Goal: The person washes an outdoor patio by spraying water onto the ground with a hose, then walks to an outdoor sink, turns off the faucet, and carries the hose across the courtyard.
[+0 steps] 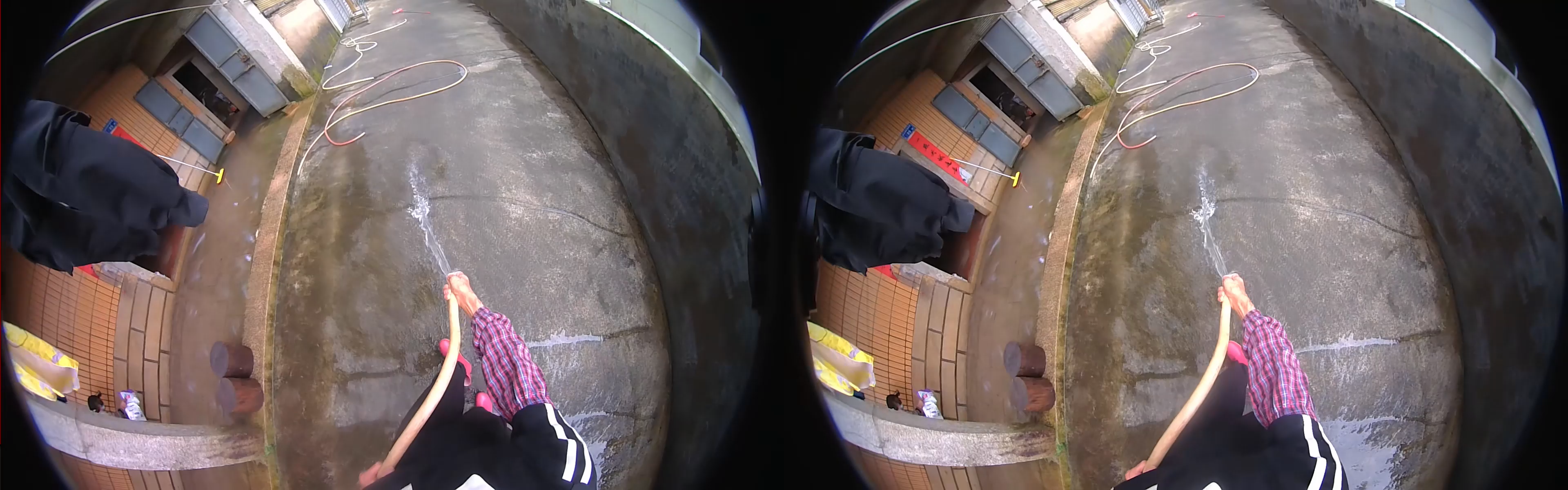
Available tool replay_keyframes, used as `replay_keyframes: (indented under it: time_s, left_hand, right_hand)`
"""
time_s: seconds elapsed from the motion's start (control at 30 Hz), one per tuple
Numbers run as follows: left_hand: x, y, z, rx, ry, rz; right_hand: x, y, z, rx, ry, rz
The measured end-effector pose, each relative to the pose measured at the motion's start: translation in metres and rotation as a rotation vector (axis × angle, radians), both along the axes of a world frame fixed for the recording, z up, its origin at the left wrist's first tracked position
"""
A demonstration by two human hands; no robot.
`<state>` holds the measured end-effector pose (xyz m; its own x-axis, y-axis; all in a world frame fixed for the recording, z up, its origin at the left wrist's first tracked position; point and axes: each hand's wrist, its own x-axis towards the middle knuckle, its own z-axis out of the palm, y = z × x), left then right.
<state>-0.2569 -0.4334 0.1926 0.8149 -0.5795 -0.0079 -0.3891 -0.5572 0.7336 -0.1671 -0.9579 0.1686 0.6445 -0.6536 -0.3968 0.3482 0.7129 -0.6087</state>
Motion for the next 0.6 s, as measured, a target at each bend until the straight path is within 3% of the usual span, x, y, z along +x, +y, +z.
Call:
replay_keyframes:
  time_s: [0.17,0.33,0.6]
  left_hand:
    - [0.032,-0.063,-0.005,-0.08,-0.005,0.099]
    - [0.108,-0.153,0.005,-0.189,-0.027,0.139]
    - [0.15,-0.182,0.047,-0.195,-0.03,0.266]
  right_hand:
    - [0.062,-0.068,0.022,-0.138,-0.053,0.0]
    - [0.139,-0.126,0.073,-0.181,0.139,0.022]
    - [0.239,-0.169,0.101,-0.261,0.184,0.066]
